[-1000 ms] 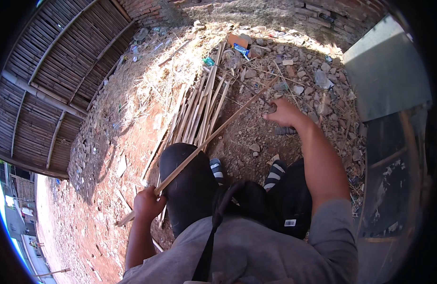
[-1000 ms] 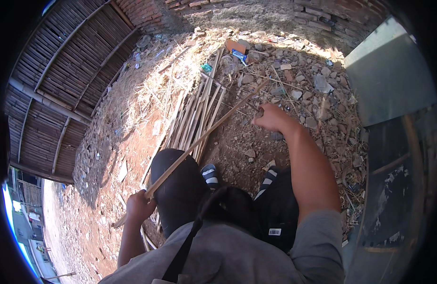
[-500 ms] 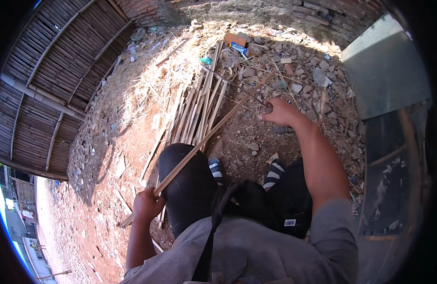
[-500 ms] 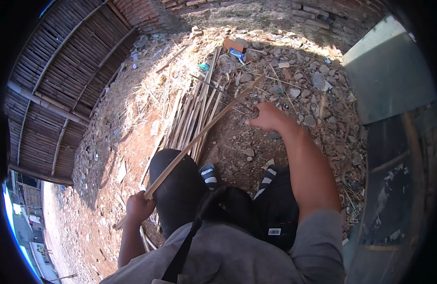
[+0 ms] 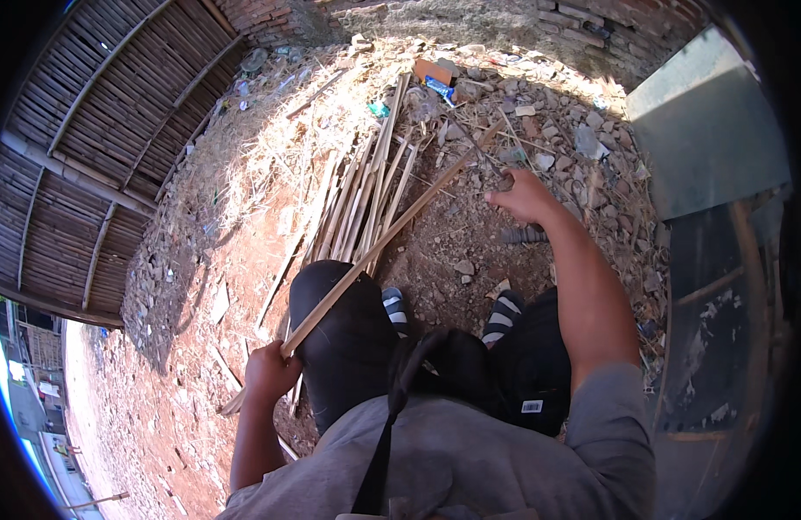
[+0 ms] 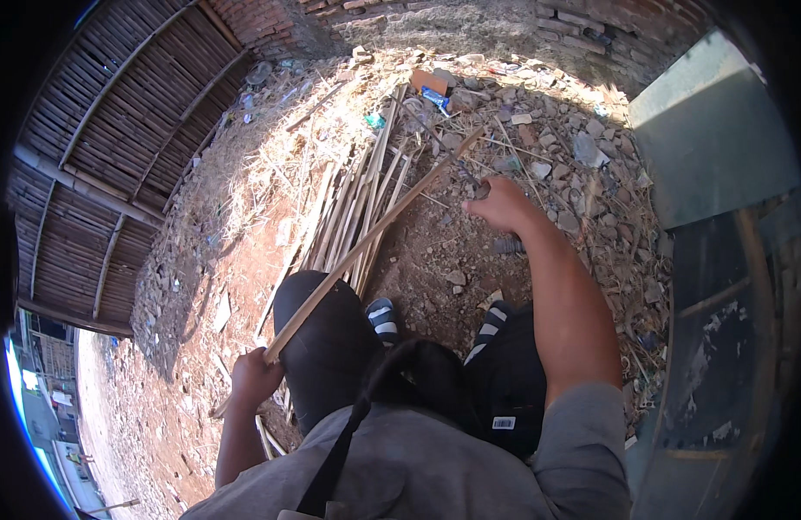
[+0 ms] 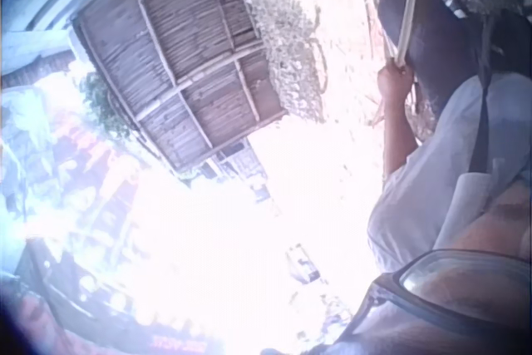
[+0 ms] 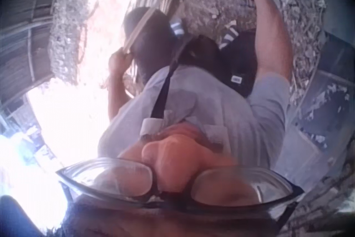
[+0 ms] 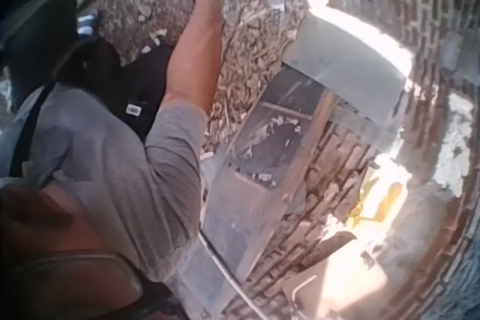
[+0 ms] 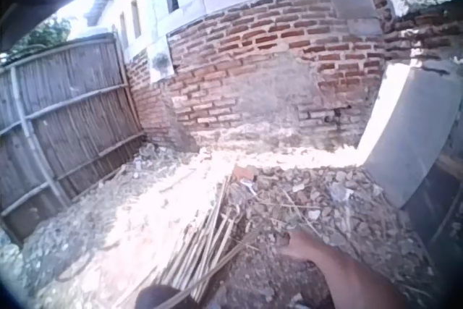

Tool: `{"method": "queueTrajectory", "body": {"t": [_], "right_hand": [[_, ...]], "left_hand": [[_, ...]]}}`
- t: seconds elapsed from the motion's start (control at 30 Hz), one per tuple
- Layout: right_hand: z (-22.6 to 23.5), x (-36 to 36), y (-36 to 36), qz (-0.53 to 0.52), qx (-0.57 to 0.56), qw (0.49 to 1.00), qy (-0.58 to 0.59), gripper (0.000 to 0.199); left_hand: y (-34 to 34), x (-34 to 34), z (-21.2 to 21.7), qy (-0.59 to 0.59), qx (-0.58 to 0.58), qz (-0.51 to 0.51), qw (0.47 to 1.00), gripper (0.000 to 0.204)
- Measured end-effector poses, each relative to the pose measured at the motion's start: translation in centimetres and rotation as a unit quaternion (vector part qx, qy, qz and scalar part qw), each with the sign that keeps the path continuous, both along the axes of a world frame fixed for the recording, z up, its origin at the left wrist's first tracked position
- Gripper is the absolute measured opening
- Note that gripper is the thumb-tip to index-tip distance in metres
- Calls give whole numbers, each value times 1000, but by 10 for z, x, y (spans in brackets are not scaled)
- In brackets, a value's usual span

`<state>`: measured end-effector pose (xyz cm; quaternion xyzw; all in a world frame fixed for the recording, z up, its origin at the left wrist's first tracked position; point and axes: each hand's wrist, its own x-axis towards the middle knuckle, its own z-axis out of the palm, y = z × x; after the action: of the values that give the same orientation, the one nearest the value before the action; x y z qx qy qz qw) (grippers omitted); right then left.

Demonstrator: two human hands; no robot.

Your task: The person sits on the ground and uses a machete to split long bamboo poles into thin strips. They hold the pole with their left hand and repeatedly strike it with the machete in their right hand to separate the sections.

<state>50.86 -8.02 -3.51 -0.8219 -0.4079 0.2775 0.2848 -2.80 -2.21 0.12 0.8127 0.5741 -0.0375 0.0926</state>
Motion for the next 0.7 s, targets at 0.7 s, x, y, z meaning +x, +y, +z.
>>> {"method": "queueTrajectory", "body": {"t": [0.7], "right_hand": [[26,-35,-9,77,68,991,-88,47]], "left_hand": [[-13,-6,-2,-134,33,-38,990,29]]}}
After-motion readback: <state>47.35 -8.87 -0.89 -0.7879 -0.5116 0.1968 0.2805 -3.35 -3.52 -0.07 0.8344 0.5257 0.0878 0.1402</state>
